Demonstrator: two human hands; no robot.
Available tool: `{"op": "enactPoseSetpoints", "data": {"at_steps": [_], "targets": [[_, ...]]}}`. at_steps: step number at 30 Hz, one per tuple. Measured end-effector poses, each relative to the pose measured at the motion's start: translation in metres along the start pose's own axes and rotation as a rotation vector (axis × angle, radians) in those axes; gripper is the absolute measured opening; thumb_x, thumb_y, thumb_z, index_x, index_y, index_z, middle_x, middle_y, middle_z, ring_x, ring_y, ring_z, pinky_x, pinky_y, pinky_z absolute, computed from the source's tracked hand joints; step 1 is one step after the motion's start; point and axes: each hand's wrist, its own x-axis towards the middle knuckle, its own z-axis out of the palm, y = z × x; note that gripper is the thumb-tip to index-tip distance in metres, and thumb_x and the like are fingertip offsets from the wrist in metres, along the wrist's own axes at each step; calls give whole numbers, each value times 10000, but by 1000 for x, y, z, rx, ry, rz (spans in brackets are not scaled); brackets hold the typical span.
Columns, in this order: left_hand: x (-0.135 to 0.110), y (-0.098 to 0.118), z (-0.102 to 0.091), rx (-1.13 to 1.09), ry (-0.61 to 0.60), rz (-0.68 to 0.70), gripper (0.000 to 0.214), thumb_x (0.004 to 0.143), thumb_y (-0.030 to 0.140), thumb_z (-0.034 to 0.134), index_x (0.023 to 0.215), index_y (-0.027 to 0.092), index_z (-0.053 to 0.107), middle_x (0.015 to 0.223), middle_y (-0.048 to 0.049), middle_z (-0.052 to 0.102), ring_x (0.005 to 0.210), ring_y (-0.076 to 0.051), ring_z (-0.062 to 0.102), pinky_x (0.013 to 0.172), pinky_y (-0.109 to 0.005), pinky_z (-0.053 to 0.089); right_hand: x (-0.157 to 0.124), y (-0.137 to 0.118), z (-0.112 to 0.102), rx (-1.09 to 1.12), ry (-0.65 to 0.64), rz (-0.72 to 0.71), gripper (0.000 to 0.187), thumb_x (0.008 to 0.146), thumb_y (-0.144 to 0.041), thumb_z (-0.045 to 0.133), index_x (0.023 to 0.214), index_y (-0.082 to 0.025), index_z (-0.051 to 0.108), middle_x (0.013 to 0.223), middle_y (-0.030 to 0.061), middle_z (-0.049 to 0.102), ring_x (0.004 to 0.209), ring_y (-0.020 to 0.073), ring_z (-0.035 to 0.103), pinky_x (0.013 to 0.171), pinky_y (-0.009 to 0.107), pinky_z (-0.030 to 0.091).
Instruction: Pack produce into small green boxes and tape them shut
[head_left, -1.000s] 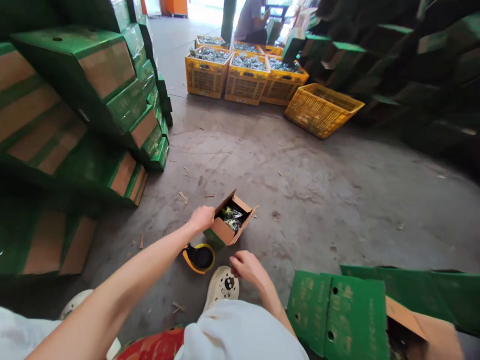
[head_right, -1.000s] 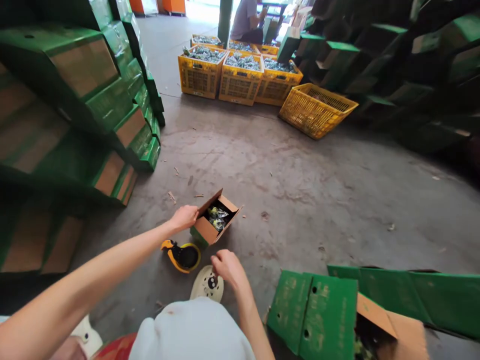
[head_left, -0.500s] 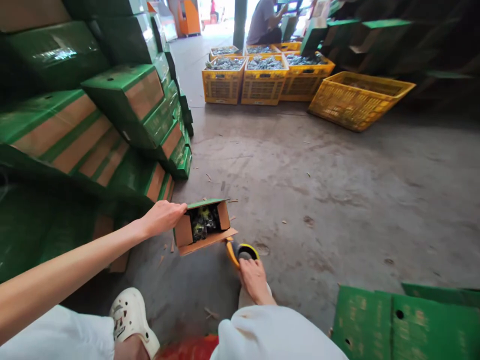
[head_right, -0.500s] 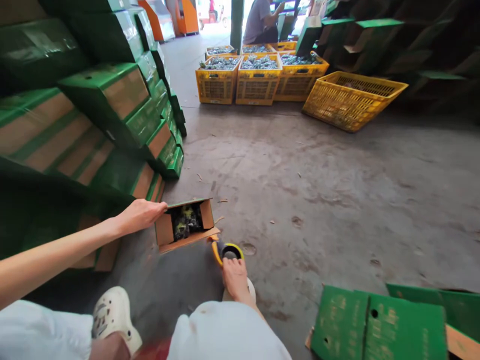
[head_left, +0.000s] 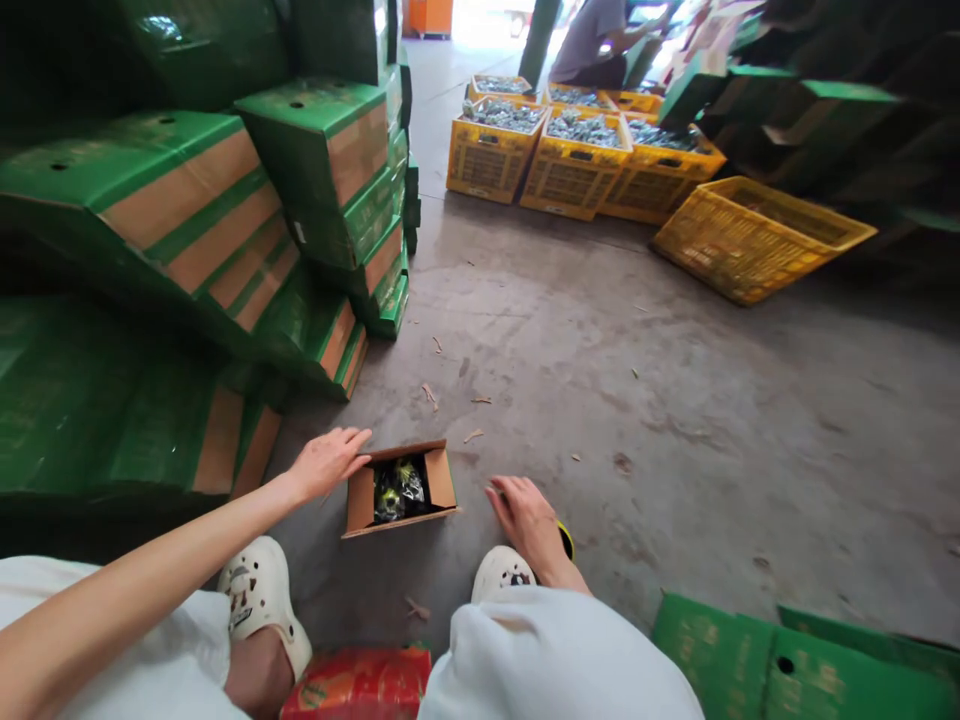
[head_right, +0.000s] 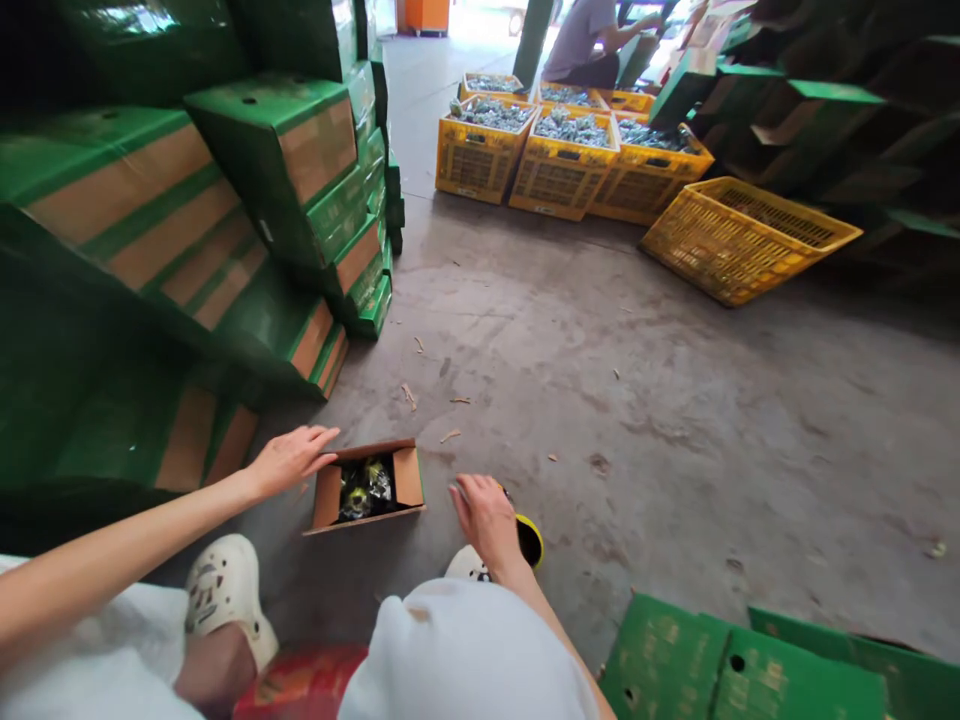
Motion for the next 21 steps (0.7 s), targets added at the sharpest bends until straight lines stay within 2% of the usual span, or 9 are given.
{"op": "enactPoseSetpoints", "data": {"at_steps": [2,3,5,7,11,14,16,18,21], "targets": [[-2,18,-3,28,60,138,263,1075,267,468,1220,221,683,1270,-138,715,1161,-284,653,953,-380,498,44,-42,-9,67,-104,-264,288,1109,-310,466,1213,-239,725,1205,113,768,1151,243,663,1021,335,481],[-3,28,-2,29,37,230,248,1066,235,462,1142,212,697,1200,-134,721,1124,-279,652,949,-386,491,62,-62,-10,48,-188,-383,261,1098,-282,486,1190,-240,727,1185,102,770,1142,233,665,1008,321,476],[-9,45,9,16,-63,395,216,1054,237,488,1048,213,702,1084,-116,728,1045,-266,657,923,-386,486,88,-93,-5,-78,-341,-514,199,1056,-206,529,1097,-216,723,1090,93,773,1053,225,683,974,321,459],[-19,48,23,27,-109,445,255,1074,277,467,1008,213,704,1013,-113,725,1014,-264,657,930,-401,476,98,-108,2,-206,-404,-563,189,1035,-157,519,1049,-196,704,1010,89,766,945,222,686,964,345,432],[-44,18,38,69,-93,436,350,1102,287,399,934,222,700,940,-97,715,966,-248,657,1000,-430,445,89,-100,5,-351,-317,-489,243,1041,-113,447,1035,-170,684,965,115,752,900,241,683,972,381,392],[-53,4,36,54,-113,418,314,1077,277,456,891,219,702,916,-92,719,946,-243,673,1036,-431,443,81,-94,5,-372,-334,-428,252,1017,-103,501,1190,-140,680,922,125,757,884,254,706,957,381,403],[-49,14,35,41,-142,334,280,1058,334,518,915,198,717,926,-117,726,960,-271,699,1036,-448,464,79,-99,9,-390,-382,-443,417,985,-127,586,1402,-143,611,956,133,775,924,272,730,935,379,431],[-40,36,38,16,-189,195,296,1039,422,575,1059,168,725,1040,-161,739,1002,-315,730,996,-463,511,80,-109,16,-442,-426,-453,619,956,-132,634,1560,-178,505,1030,150,791,995,295,745,902,375,466],[-21,68,46,-57,-289,8,500,990,519,661,1334,158,636,1285,-210,703,1093,-357,751,930,-435,572,82,-120,27,-509,-473,-437,709,967,-135,625,1645,-195,426,1067,172,806,1029,315,764,863,372,511]]}}
